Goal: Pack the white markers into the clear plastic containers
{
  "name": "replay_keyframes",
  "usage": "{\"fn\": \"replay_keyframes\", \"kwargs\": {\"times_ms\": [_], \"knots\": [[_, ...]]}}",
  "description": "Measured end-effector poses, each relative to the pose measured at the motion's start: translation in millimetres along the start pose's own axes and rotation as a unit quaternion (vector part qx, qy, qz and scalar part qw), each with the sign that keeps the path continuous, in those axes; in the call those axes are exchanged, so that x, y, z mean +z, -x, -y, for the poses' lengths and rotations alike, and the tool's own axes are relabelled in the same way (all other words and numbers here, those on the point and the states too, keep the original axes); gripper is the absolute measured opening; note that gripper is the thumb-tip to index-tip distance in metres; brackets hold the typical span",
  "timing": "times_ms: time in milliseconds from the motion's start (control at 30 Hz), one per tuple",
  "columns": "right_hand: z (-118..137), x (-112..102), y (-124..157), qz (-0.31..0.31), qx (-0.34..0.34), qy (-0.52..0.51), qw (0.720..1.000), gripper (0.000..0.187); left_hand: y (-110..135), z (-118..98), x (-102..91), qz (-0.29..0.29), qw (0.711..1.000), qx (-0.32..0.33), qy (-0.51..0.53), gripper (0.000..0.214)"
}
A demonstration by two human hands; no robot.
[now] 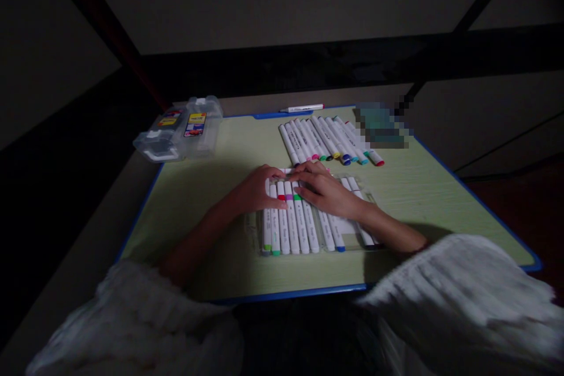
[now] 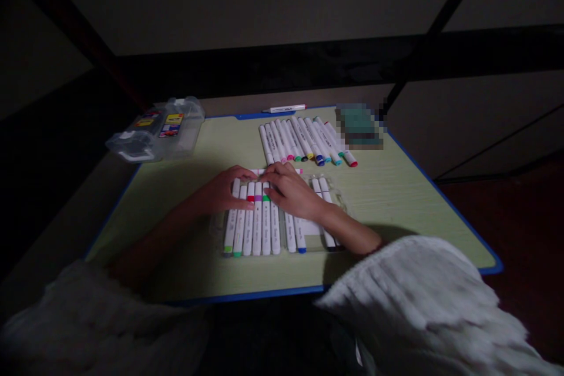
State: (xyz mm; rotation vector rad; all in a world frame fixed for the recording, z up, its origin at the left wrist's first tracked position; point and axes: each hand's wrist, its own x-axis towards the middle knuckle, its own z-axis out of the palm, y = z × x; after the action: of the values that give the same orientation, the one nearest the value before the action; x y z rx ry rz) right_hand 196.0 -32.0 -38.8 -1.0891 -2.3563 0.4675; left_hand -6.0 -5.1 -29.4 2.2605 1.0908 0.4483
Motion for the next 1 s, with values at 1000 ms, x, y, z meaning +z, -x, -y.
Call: {"fn": "replay_keyframes", "kwargs": {"times_ms": [1000], "knots": [[-3.8, -4.4, -2.9, 0.007, -0.011, -0.058, 0.998, 0.023, -0.6, 6.7, 2.0, 0.000, 0.999, -0.003, 0.044, 0.055]]}}
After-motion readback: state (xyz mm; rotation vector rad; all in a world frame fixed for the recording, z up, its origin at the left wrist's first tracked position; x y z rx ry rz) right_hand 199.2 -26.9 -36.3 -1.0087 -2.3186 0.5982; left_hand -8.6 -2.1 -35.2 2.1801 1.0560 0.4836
